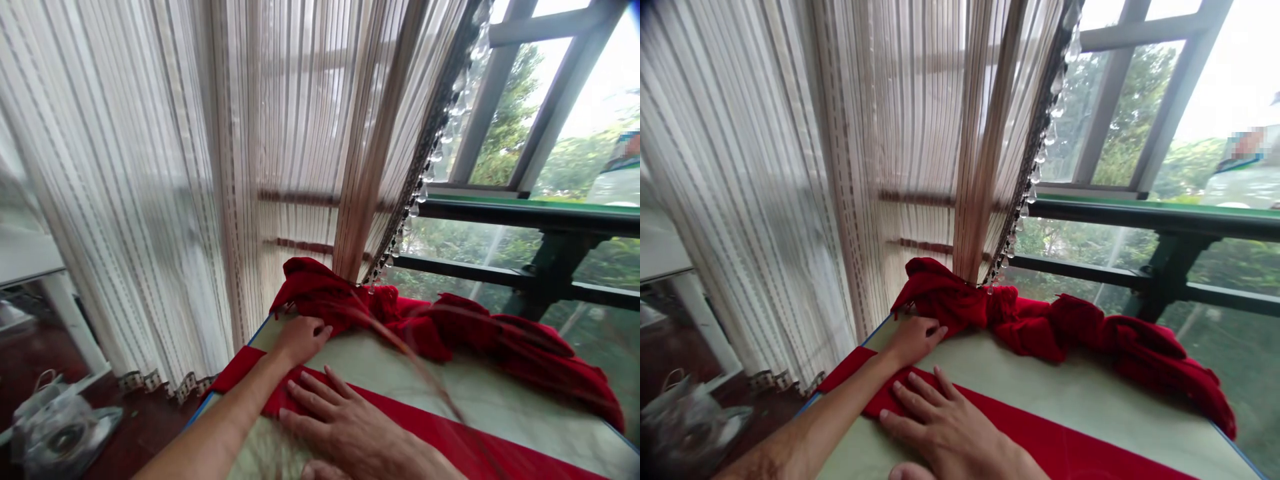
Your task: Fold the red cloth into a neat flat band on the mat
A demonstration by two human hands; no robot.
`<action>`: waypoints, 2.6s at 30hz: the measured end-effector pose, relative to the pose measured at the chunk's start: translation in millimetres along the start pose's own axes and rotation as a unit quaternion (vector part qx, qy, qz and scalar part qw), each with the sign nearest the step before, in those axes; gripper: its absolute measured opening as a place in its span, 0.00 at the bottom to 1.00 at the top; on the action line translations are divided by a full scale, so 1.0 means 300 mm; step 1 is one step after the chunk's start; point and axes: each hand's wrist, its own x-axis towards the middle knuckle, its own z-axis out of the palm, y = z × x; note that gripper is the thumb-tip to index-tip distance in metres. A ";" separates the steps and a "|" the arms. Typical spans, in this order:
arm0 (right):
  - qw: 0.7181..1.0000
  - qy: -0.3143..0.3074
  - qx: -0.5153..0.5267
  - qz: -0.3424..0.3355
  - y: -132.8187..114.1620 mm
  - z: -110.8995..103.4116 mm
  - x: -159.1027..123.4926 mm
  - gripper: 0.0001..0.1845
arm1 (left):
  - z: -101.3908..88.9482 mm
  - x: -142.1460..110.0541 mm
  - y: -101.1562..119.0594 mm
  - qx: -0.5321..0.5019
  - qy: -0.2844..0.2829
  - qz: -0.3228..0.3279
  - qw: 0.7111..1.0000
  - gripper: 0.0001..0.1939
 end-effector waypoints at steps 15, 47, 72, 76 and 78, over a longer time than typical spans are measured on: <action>0.999 -0.001 0.018 0.031 -0.017 -0.030 -0.011 0.38 | 0.015 0.012 -0.007 -0.005 0.003 0.008 1.000 0.19; 0.998 -0.001 -0.015 0.064 0.037 -0.034 -0.030 0.32 | 0.019 0.019 -0.012 -0.013 0.012 0.001 1.000 0.21; 0.971 0.070 -0.135 0.182 0.010 -0.045 -0.287 0.36 | 0.030 0.033 -0.028 -0.038 0.012 0.007 0.999 0.19; 0.974 0.031 -0.122 0.186 0.027 -0.033 -0.303 0.38 | 0.024 0.033 -0.024 -0.038 0.010 0.008 0.999 0.19; 0.975 0.028 -0.115 0.189 0.029 -0.027 -0.306 0.39 | 0.024 0.033 -0.024 -0.037 0.010 0.007 0.999 0.19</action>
